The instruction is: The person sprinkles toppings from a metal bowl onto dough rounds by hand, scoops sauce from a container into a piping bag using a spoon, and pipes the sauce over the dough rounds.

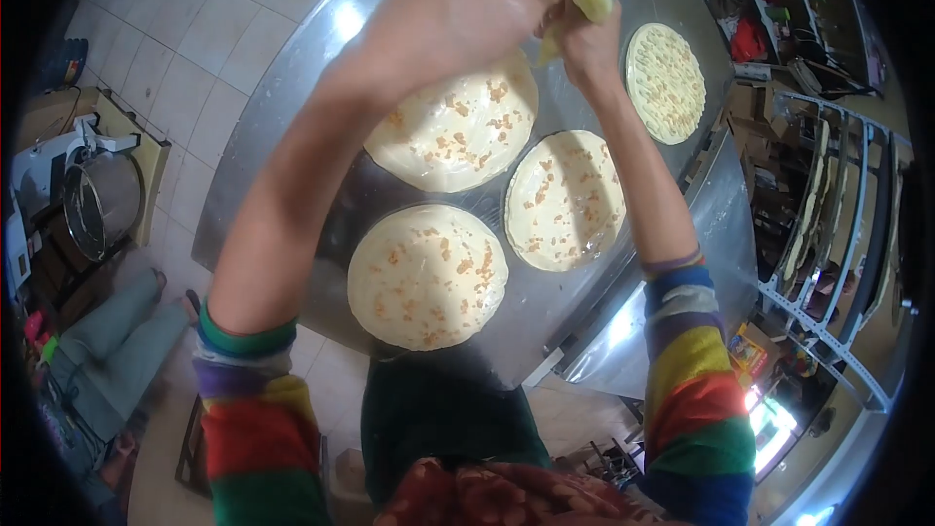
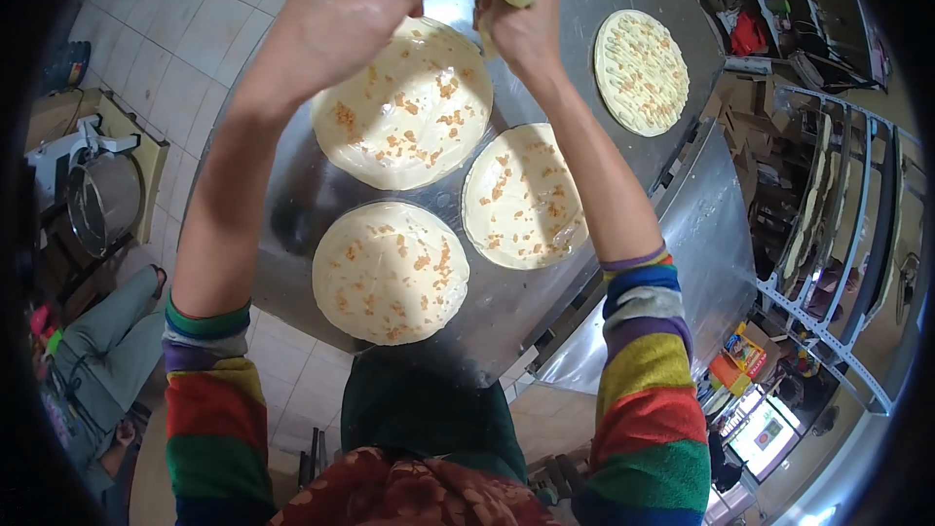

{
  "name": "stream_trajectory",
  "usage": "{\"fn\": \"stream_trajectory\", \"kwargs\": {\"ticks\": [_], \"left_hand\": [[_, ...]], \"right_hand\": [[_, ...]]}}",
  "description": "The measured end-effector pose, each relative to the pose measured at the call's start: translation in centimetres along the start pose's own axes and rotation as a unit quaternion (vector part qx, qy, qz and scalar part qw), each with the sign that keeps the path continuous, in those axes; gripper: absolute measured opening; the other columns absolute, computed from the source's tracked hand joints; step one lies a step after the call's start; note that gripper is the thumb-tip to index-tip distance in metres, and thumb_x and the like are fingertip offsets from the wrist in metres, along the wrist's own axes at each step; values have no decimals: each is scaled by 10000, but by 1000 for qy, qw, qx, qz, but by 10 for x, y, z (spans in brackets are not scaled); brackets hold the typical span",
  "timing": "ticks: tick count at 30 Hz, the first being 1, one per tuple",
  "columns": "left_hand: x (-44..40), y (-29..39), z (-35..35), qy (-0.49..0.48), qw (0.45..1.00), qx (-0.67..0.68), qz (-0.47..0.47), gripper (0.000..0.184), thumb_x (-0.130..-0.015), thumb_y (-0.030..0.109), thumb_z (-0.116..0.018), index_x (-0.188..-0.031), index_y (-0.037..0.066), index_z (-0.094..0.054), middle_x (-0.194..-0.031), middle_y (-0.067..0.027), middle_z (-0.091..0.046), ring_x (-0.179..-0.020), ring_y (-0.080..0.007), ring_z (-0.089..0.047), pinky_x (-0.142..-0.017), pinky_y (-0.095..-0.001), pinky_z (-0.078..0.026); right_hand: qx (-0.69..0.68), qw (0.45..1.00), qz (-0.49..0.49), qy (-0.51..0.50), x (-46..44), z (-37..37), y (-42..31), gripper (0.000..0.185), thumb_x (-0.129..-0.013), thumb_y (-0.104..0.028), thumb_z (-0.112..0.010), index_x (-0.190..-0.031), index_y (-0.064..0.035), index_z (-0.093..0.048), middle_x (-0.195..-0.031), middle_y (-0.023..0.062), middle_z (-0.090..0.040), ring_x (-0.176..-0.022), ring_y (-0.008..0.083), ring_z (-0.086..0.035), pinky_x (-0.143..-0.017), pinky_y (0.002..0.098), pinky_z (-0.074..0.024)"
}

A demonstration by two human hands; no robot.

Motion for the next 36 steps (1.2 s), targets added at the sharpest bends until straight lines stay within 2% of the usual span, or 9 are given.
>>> {"fn": "stream_trajectory", "kwargs": {"ticks": [5,6,11,13,17,21,23,31,36], "left_hand": [[3,-22,27,14,994,97,-57,260,-823,-78,-555,-1055,6,-637,-1007,-99,-639,-910,-179,-622,-835,-298,-528],[6,-8,40,21,995,95,-7,245,-835,-67,-565,-1057,6,-637,-996,-102,-643,-868,-180,-633,-803,-287,-541],[9,4,48,92,995,7,26,202,-867,-22,-587,-1059,11,-639,-979,-120,-653,-772,-207,-662,-732,-273,-570],[7,-18,31,26,992,121,-10,228,-860,-21,-593,-1083,13,-632,-1021,-119,-642,-840,-214,-656,-760,-270,-561],[11,-21,19,29,994,-44,-90,301,-845,-23,-609,-1142,23,-612,-1116,-111,-610,-962,-215,-629,-813,-273,-546],[24,-17,38,98,983,-39,-152,307,-848,19,-636,-1154,36,-616,-1115,-93,-616,-975,-206,-625,-820,-273,-544],[32,-8,60,126,976,-100,-147,264,-862,66,-646,-1124,40,-633,-1066,-85,-640,-938,-193,-637,-805,-274,-551],[31,-23,24,56,986,113,105,189,-899,56,-578,-1073,46,-651,-981,-90,-651,-849,-181,-634,-747,-307,-563],[31,-3,25,65,997,40,-7,145,-902,58,-578,-1027,19,-641,-874,-91,-613,-840,-191,-618,-791,-327,-535]], "right_hand": [[111,991,69,-25,-27,-42,-12,177,-908,-48,-513,-780,2,-624,-705,75,-629,-603,154,-604,-491,279,-477],[198,927,307,88,-39,-70,-40,170,-904,-74,-488,-955,-10,-637,-815,73,-660,-743,151,-582,-640,314,-477],[105,991,80,14,-46,-92,-35,255,-911,-51,-472,-1127,-30,-607,-1006,95,-658,-889,154,-572,-744,307,-474],[191,980,35,-36,-28,-49,-12,148,-892,-27,-514,-798,-3,-625,-709,74,-635,-602,145,-602,-489,270,-476],[61,997,-37,-14,5,-18,-22,145,-886,-9,-504,-823,-9,-634,-725,84,-650,-602,150,-605,-495,272,-479],[327,931,127,-102,-31,-53,-4,138,-766,72,-527,-764,-11,-637,-705,64,-640,-598,130,-600,-503,300,-484],[-14,990,141,-12,-45,-112,-34,229,-910,-63,-502,-1107,-32,-614,-981,90,-655,-866,163,-584,-731,311,-482],[157,986,2,-62,4,-47,-33,134,-827,64,-521,-882,-6,-621,-693,57,-619,-584,123,-578,-471,272,-461],[167,984,22,-63,5,-51,-34,132,-812,66,-539,-905,1,-606,-712,63,-619,-571,116,-575,-473,259,-459]]}}
Point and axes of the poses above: each hand's wrist, its own x-axis away from the middle knuckle, its own z-axis out of the back of the hand, y = z × x, the point moved 4 cm from there along -x, towards the middle knuckle
